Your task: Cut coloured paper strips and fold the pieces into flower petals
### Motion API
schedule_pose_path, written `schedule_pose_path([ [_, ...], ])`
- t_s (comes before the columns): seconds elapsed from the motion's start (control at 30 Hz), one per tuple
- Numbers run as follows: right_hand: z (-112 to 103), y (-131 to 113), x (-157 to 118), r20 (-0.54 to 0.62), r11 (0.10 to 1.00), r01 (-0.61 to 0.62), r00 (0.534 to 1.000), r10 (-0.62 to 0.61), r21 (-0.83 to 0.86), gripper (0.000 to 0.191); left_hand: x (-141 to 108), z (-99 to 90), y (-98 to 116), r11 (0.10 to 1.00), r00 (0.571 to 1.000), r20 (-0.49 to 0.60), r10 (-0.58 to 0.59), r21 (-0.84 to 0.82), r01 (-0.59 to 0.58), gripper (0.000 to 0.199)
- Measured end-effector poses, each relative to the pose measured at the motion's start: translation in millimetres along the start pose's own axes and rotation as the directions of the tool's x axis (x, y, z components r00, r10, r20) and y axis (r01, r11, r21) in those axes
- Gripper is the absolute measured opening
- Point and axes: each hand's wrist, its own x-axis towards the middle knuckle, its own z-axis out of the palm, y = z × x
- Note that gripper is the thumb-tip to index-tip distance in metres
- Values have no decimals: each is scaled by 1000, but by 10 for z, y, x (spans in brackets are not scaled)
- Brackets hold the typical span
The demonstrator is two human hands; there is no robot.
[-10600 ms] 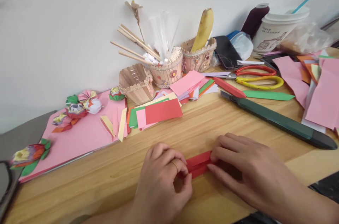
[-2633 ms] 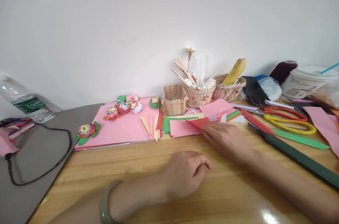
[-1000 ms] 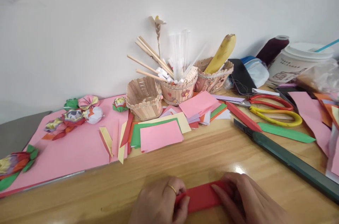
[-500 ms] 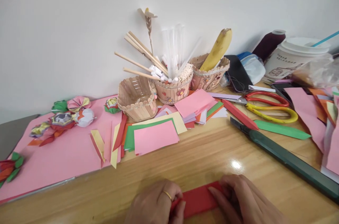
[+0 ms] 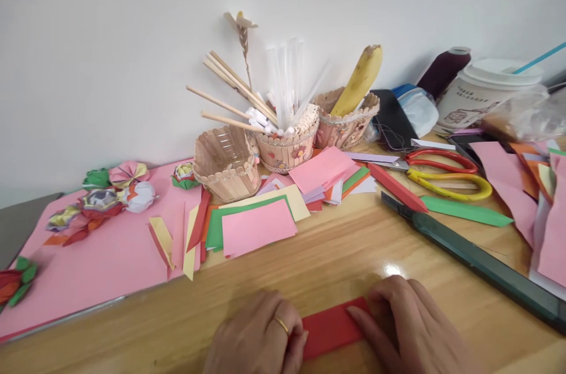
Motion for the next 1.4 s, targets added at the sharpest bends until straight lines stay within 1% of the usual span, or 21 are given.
schedule_pose_path([
  [0.1, -4, -25, -19, 6, 1000, -17, 1000, 17, -3, 28, 6, -15, -29, 997, 1000, 15, 20, 75, -21, 12],
  [0.17, 1, -36, -23, 15, 1000, -19, 1000, 19, -7, 28, 8, 20, -31, 997, 999, 38, 3, 72, -6, 13],
  [0.23, 7, -39, -15, 22, 1000, -8, 1000, 9, -9, 27, 10, 95, -25, 999, 1000, 0, 16, 51, -16, 15],
  [0.27, 7, -38, -8, 23, 1000, 6, 1000, -5, -10, 27, 14, 138, -21, 998, 998, -63, 22, 59, -19, 15],
  [0.3, 3, -36, -3, 16, 1000, 25, 1000, -25, -15, 28, 19, 177, -16, 997, 974, -224, 34, 80, -16, 20],
  [0.33, -7, -36, -2, 1, 999, 45, 999, -45, -27, 29, 27, 204, -12, 992, 962, -260, 85, 108, -59, 21],
  [0.37, -23, -36, -10, -20, 997, 65, 998, -66, -48, 30, 36, 218, -8, 979, 943, -280, 179, 145, -143, 19],
  [0.4, -45, -40, -27, -49, 993, 91, 994, -95, -73, 30, 46, 215, -5, 954, 936, -222, 274, 183, -236, 21],
  [0.43, -71, -48, -56, -75, 987, 129, 988, -136, -93, 31, 56, 198, -3, 940, 935, -173, 309, 204, -273, 23],
  [0.47, -99, -59, -95, -84, 979, 177, 979, -186, -105, 31, 64, 169, -1, 930, 927, -173, 332, 223, -292, 24],
  [0.53, -148, -94, -195, -48, 954, 287, 955, -292, -91, 32, 77, 97, 0, 921, 928, -150, 342, 248, -299, 23],
  [0.6, -176, -137, -291, 27, 935, 351, 936, -350, -58, 37, 83, 27, 2, 904, 922, -101, 374, 261, -338, 25],
  [0.63, -180, -156, -328, 54, 932, 358, 933, -355, -55, 41, 83, 0, 4, 891, 916, -69, 396, 267, -366, 27],
  [0.7, -176, -187, -369, 63, 933, 354, 935, -350, -72, 47, 76, -38, 12, 867, 902, -23, 432, 287, -408, 29],
  [0.8, -162, -207, -371, 0, 925, 365, 930, -368, -108, 46, 44, -64, 34, 821, 868, -4, 496, 330, -467, 33],
  [0.9, -156, -203, -364, -60, 915, 374, 920, -387, -153, 44, -24, -84, 80, 733, 829, 64, 555, 434, -524, 31],
  [1.0, -154, -176, -381, -80, 913, 362, 921, -382, -190, 43, -127, -114, 159, 636, 824, 130, 552, 574, -516, 28],
  [1.1, -166, -128, -412, -27, 895, 386, 915, -402, -221, 42, -241, -137, 228, 591, 850, 153, 503, 656, -468, 27],
  [1.2, -196, -81, -447, 21, 879, 398, 913, -407, -262, 41, -331, -146, 243, 590, 872, 161, 462, 678, -438, 28],
  [1.3, -219, -31, -478, 17, 881, 371, 923, -383, -292, 39, -377, -162, 228, 610, 899, 176, 400, 682, -404, 27],
  [1.4, -225, 40, -494, 2, 890, 325, 940, -342, -319, 40, -378, -195, 233, 633, 913, 191, 360, 669, -389, 27],
])
